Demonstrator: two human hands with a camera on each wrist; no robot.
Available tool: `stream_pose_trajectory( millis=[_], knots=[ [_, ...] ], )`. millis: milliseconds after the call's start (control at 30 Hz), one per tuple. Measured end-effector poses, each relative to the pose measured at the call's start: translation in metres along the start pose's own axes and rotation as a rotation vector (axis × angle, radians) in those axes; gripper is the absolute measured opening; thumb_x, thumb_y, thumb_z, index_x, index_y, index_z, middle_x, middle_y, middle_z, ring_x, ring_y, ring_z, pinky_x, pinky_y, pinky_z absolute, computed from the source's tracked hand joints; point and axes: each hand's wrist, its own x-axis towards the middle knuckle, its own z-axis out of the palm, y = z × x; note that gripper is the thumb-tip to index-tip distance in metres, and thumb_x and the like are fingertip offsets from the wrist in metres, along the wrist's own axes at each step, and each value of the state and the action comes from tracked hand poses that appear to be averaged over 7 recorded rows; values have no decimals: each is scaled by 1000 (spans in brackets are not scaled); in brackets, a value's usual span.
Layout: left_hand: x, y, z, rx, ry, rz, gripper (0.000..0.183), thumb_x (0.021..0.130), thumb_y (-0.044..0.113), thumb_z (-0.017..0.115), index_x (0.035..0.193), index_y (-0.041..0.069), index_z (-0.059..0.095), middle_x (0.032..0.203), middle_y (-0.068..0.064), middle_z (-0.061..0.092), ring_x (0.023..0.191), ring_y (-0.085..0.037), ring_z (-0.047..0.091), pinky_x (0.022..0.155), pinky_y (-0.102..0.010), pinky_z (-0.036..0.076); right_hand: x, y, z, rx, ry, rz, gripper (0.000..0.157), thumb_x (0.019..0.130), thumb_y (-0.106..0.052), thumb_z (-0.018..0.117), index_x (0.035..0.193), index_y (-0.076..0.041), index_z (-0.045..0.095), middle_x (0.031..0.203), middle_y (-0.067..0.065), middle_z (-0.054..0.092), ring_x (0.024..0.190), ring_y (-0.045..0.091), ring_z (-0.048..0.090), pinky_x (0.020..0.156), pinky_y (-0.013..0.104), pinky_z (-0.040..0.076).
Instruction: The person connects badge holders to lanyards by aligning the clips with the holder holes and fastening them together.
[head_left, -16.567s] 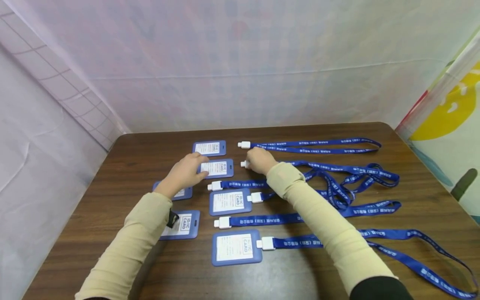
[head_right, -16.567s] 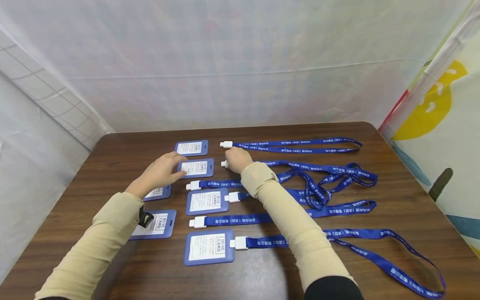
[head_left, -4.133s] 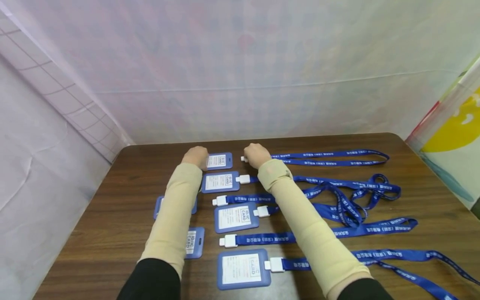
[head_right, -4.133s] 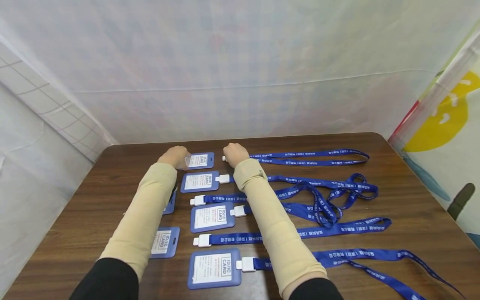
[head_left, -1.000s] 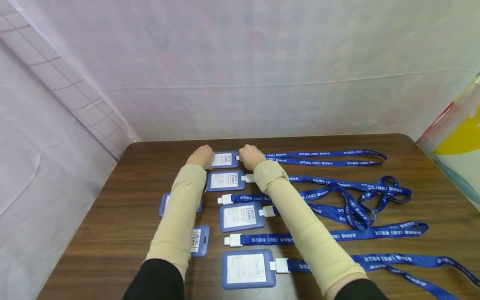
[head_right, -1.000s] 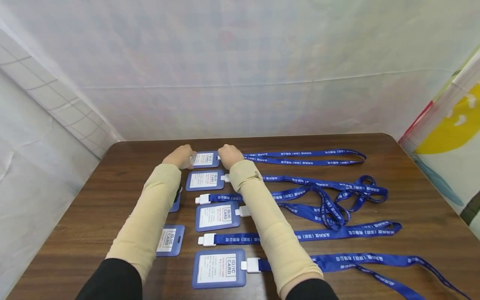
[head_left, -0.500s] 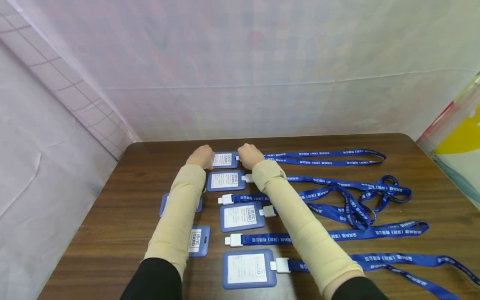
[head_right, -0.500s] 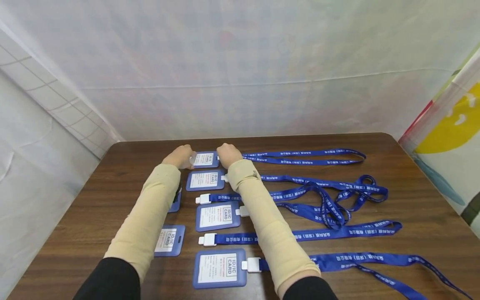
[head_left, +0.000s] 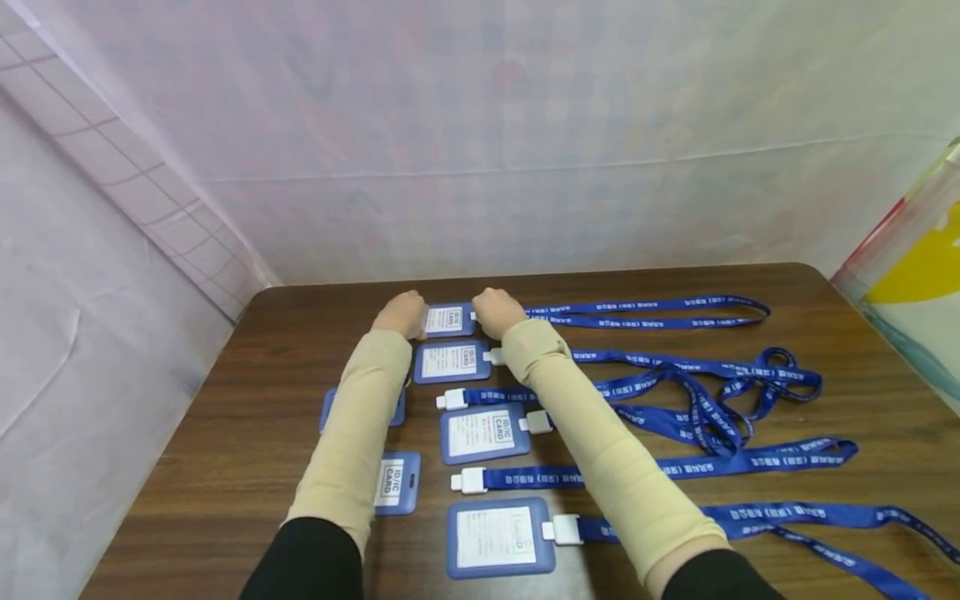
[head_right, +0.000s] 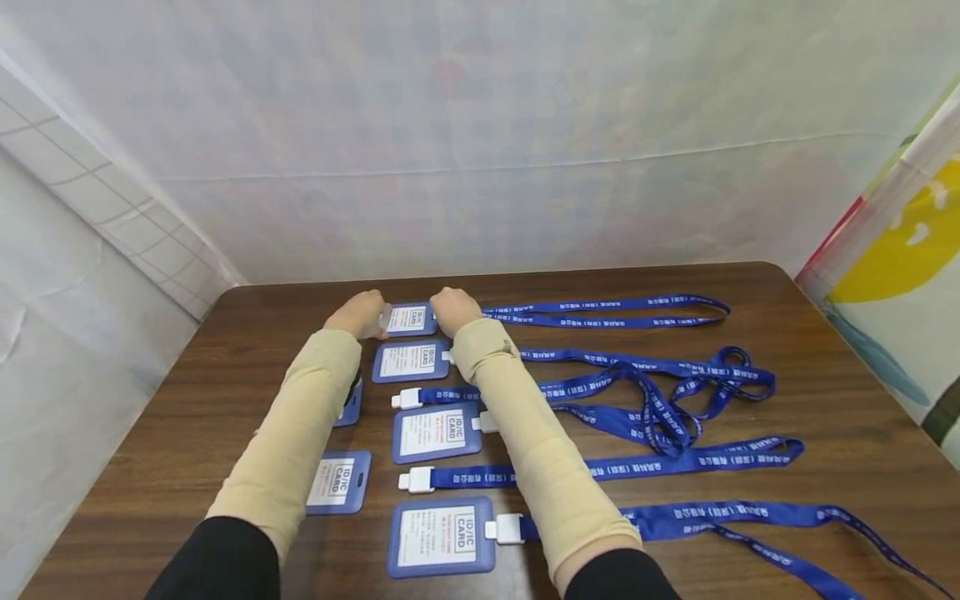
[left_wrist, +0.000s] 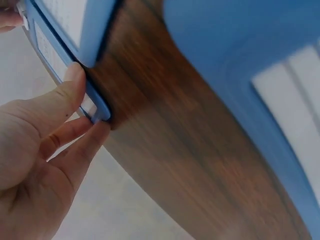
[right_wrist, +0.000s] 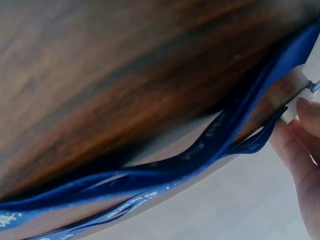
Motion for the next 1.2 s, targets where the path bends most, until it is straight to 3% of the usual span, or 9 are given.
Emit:
stream_pose_trajectory(
  millis=[233,667,800,933,1067,1200],
  knots=[
    [5,1,-1,43,-34,1,36,73,20,76,94,-6,65,102,-21,58,100,-32,53,93,-39,41,1,2,-1,-20,-6,-29,13,81,4,57,85,-2,67,88,13,65,81,27,61,71,34,53],
    [5,1,-3,51,-42,25,32,73,21,75,89,-6,66,100,-21,58,98,-32,53,92,-39,42,3,4,1,-13,0,-33,11,79,3,57,78,-3,66,85,12,65,79,27,61,71,35,53],
    [5,-1,-6,4,-35,22,30,71,20,76,85,-4,65,95,-19,59,95,-32,54,90,-40,43,2,9,1,4,-33,-22,9,77,3,59,76,-4,65,83,10,64,79,25,61,74,34,52],
    [3,-3,-7,-73,-20,16,28,69,18,77,82,-3,63,87,-17,59,90,-31,54,86,-40,44,1,12,0,46,-111,-8,17,77,5,58,88,-4,68,89,9,65,84,23,60,81,33,50],
    [0,-7,-8,-191,-15,10,37,70,16,77,97,-6,65,97,-19,58,97,-33,51,92,-40,41,-2,16,-3,42,-154,-3,28,78,5,57,100,-7,69,98,8,65,92,24,59,86,34,48],
    [-1,-11,-12,-269,-5,-2,46,73,13,73,112,-7,59,111,-24,53,107,-35,46,98,-41,36,-9,23,-15,34,-123,-47,26,77,4,56,98,-6,69,96,10,66,90,27,59,84,35,48]
  ],
)
